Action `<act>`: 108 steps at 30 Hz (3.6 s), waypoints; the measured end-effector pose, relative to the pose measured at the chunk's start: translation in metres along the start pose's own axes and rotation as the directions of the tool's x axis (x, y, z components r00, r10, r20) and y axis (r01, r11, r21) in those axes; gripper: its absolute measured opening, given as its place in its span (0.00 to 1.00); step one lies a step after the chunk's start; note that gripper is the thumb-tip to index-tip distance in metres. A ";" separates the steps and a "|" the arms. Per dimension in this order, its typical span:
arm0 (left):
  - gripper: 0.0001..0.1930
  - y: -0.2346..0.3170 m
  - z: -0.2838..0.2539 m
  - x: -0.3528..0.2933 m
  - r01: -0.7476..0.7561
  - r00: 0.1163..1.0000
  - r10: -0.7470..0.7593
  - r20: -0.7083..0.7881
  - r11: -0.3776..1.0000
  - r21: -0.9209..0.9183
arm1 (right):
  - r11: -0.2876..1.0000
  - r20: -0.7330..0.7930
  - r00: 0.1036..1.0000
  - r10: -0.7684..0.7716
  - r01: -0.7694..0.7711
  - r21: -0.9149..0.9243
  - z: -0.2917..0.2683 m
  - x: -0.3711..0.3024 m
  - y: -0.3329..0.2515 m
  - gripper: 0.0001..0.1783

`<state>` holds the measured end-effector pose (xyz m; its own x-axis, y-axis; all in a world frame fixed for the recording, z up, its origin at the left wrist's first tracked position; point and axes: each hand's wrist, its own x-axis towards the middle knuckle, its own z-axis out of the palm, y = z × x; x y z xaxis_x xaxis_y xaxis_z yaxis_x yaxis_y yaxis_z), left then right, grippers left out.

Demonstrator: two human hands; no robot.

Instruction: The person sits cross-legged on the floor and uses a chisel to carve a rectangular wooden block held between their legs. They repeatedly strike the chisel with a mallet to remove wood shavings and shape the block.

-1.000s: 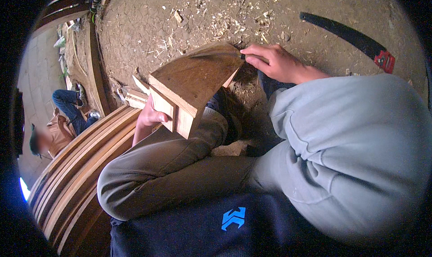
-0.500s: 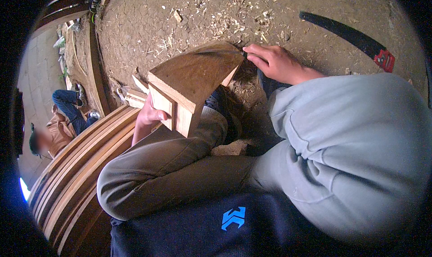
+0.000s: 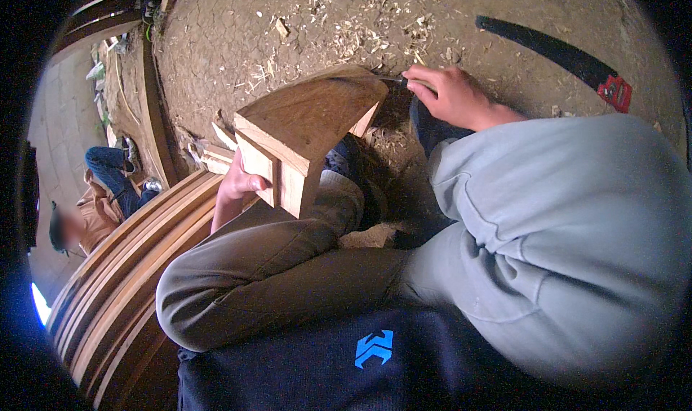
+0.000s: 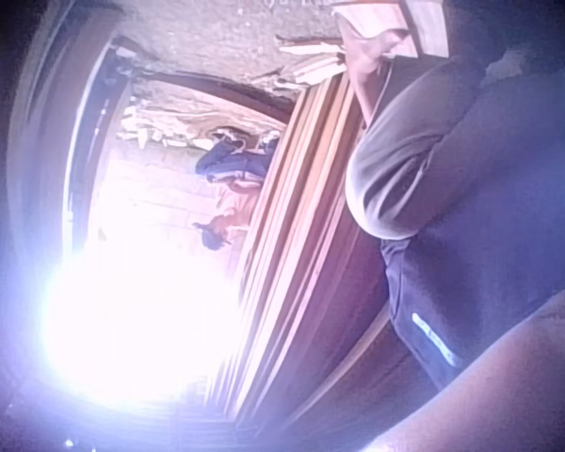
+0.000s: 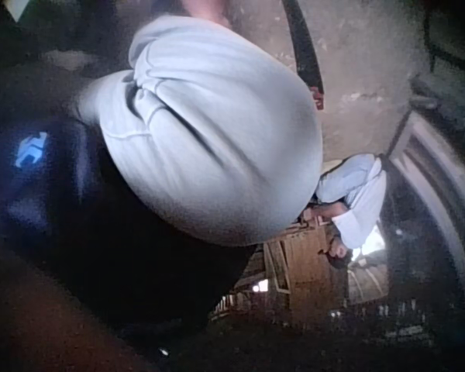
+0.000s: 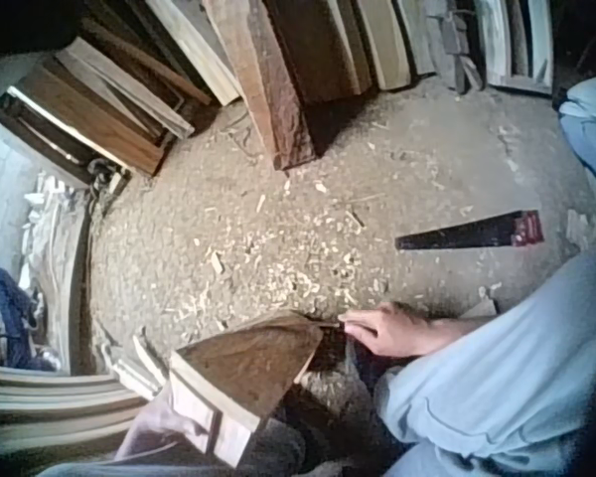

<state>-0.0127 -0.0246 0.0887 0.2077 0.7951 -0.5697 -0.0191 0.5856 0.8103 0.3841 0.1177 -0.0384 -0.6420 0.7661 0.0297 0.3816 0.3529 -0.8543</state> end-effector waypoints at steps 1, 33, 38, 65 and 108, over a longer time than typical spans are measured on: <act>0.57 0.001 0.000 0.000 0.012 1.000 -0.012 0.006 1.000 -0.006 | 0.999 0.017 0.999 0.044 -0.044 -0.016 -0.002 -0.001 0.003 0.14; 0.52 0.028 0.048 -0.006 0.246 0.965 -0.246 0.087 0.969 0.020 | 0.983 0.310 0.950 -0.031 -0.027 0.180 -0.037 0.028 -0.036 0.18; 0.52 0.039 0.056 -0.004 0.291 0.938 -0.295 0.182 0.956 0.049 | 0.971 0.380 0.924 0.030 -0.118 0.209 -0.056 0.042 -0.032 0.18; 0.53 0.021 0.058 0.008 -0.070 0.752 -0.201 0.628 0.922 0.380 | 0.892 0.334 0.861 0.384 -0.439 0.107 -0.020 0.020 0.005 0.14; 0.31 0.028 0.070 0.027 -0.287 0.805 0.055 0.591 0.908 0.305 | 0.762 0.426 0.789 0.442 -0.079 -0.643 -0.159 0.093 -0.138 0.19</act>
<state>0.0609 0.0024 0.1051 0.7444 0.5789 -0.3328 0.2216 0.2559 0.9409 0.3771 0.2255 0.1647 -0.6219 0.5316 -0.5751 0.7690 0.5534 -0.3201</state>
